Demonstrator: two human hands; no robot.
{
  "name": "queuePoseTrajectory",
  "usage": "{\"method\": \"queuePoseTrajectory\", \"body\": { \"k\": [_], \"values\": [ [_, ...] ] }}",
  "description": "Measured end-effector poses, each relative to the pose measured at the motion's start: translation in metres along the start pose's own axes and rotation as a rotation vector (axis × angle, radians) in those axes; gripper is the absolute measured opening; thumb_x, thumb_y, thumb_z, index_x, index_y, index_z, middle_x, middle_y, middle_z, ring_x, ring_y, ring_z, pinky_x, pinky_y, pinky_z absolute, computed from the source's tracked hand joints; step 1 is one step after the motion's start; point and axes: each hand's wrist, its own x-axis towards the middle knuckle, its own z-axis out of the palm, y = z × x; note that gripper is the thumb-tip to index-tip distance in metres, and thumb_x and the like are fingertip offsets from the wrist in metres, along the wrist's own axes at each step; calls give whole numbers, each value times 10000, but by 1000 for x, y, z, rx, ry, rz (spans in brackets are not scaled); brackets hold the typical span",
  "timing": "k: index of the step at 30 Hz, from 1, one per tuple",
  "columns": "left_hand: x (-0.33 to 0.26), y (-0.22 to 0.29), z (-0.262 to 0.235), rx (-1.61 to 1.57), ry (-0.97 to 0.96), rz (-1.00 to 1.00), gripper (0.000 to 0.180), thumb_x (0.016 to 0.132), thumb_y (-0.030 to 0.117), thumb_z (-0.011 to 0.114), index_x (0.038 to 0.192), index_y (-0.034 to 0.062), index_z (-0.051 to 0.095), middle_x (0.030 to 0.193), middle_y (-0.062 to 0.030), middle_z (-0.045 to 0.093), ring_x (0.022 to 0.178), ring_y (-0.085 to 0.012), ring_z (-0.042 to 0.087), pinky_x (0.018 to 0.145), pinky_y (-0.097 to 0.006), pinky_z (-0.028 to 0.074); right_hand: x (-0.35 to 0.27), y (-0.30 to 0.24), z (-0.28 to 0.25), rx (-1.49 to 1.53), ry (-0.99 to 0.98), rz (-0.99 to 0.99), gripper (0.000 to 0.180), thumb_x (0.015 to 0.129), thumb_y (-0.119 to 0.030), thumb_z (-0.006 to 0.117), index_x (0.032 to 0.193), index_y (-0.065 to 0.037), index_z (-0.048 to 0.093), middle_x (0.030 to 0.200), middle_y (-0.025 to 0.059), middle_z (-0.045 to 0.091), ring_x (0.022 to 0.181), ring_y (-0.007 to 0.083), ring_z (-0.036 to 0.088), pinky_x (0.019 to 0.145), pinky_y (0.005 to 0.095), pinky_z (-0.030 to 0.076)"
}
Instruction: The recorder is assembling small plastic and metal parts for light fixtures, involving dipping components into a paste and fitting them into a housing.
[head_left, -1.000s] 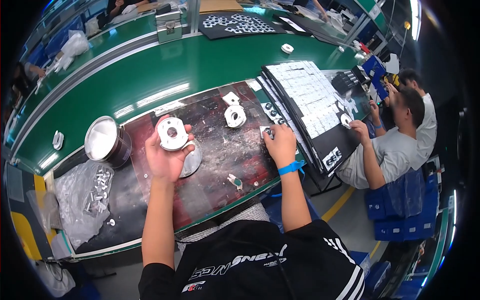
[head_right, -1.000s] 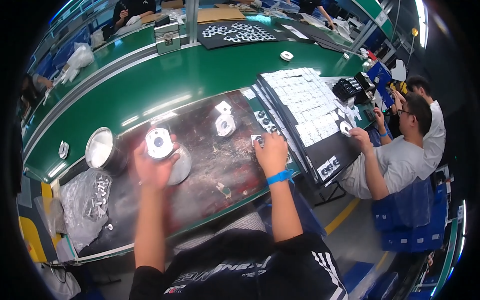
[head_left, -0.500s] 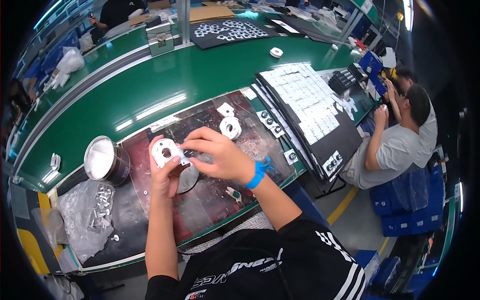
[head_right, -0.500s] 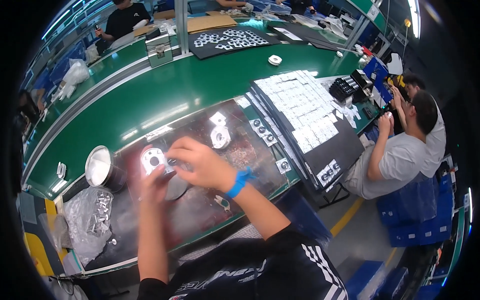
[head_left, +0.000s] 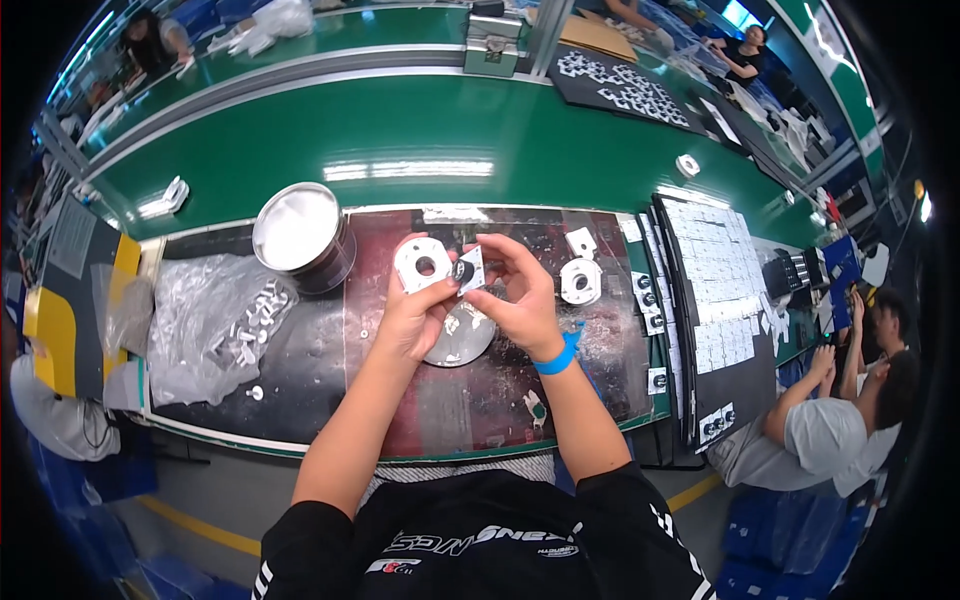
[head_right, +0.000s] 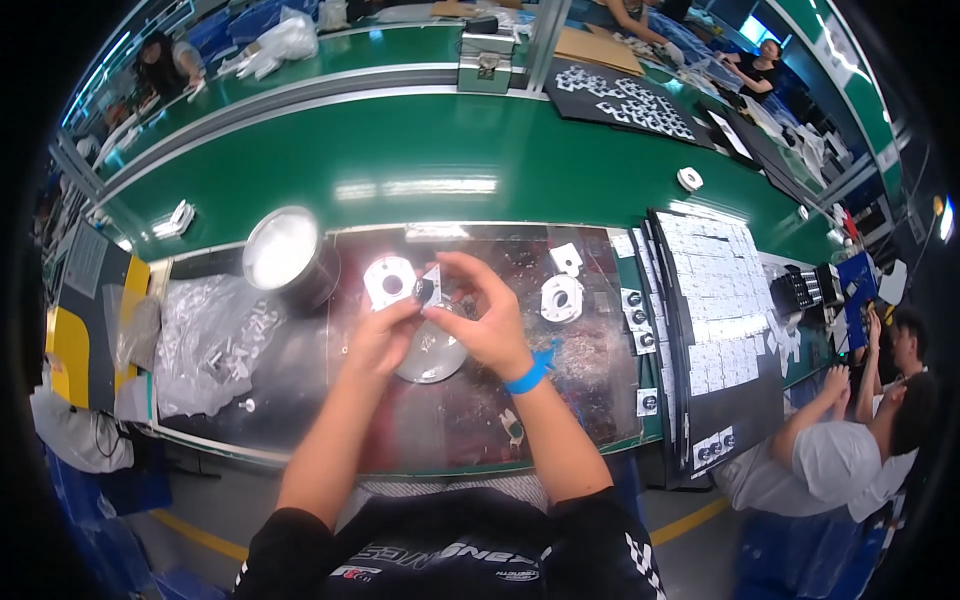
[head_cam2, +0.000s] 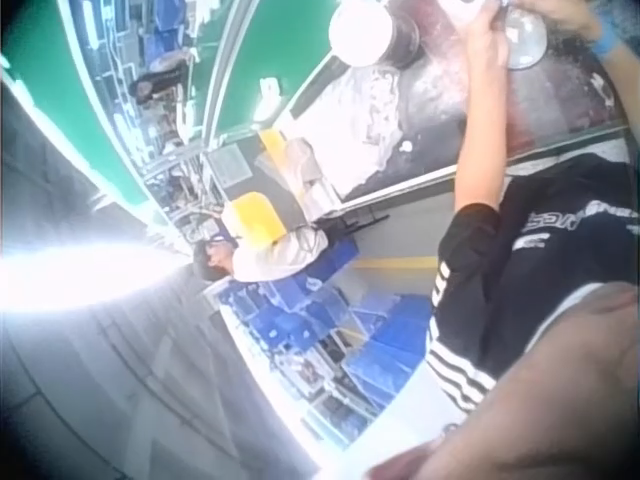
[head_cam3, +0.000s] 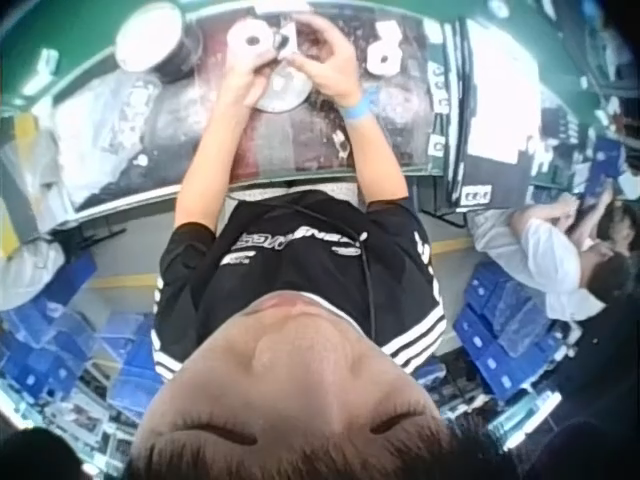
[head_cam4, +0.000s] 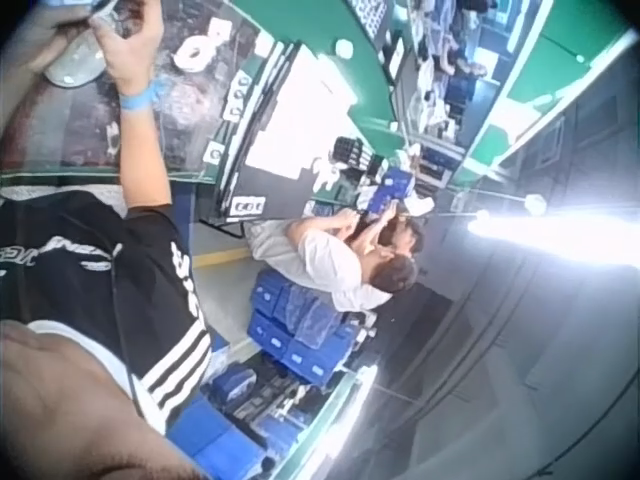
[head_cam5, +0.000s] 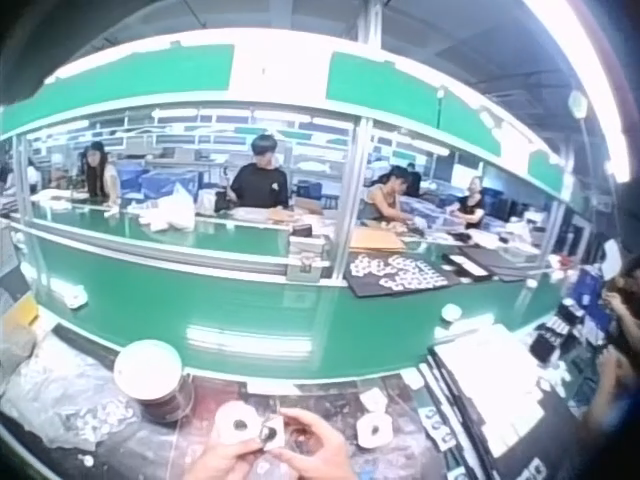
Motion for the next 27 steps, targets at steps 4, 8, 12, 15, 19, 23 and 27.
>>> {"method": "queuePoseTrajectory", "body": {
  "k": [4, 8, 12, 15, 19, 23, 27],
  "values": [
    [-2, 4, 8, 68, -22, -21, 664, 801, -72, 675, 1346, 169, 380, 1157, -111, 580, 1040, -233, 624, 816, -394, 582, 2, 7, 8, 204, 103, -54, 550, 775, 22, 763, 1277, -8, 540, 1202, 118, 622, 1117, 192, 583, 950, 336, 466],
    [-3, 14, 11, 158, -65, -133, 370, 1003, 375, 417, 1304, 161, 448, 1125, -93, 593, 947, -225, 642, 739, -411, 583, 4, -13, -7, -351, 120, -247, 403, 716, -2, 790, 1085, -19, 629, 1146, 153, 655, 1094, 279, 632, 933, 365, 504],
    [-6, 5, 15, 267, -45, -46, 347, 1044, 368, 389, 1312, 161, 462, 1130, -26, 583, 993, -148, 610, 748, -370, 565, 4, -31, -8, -635, -20, -359, 367, 683, 0, 797, 1026, -24, 669, 1100, 140, 669, 1022, 298, 656, 885, 372, 523],
    [-9, 0, 15, 343, -79, -31, 356, 1047, 367, 406, 1342, 173, 455, 1149, 0, 572, 1016, -95, 572, 827, -296, 509, 3, -30, -6, -643, -77, -330, 358, 689, -10, 801, 1026, -35, 685, 1110, 137, 667, 1022, 291, 652, 867, 366, 532],
    [-9, -1, 16, 329, -73, -18, 372, 1055, 366, 389, 1357, 159, 457, 1152, -12, 577, 1019, -102, 575, 840, -282, 501, 2, -28, -5, -624, -64, -316, 340, 688, -20, 806, 1016, -53, 723, 1106, 129, 665, 1024, 282, 650, 852, 354, 540],
    [-6, -5, 11, 335, -89, -3, 411, 1061, 355, 357, 1381, 114, 450, 1190, -49, 576, 1062, -133, 573, 883, -295, 491, 0, -23, -6, -647, -68, -357, 327, 692, -9, 801, 1009, -65, 745, 1112, 127, 657, 1031, 278, 645, 846, 347, 544],
    [-7, -4, 11, 378, -84, 10, 437, 1060, 354, 343, 1389, 85, 445, 1224, -80, 578, 1104, -168, 577, 909, -325, 494, -1, -19, -4, -597, -73, -351, 311, 703, 3, 797, 1004, -59, 748, 1128, 123, 644, 1035, 269, 642, 845, 346, 546]
  ]
}}
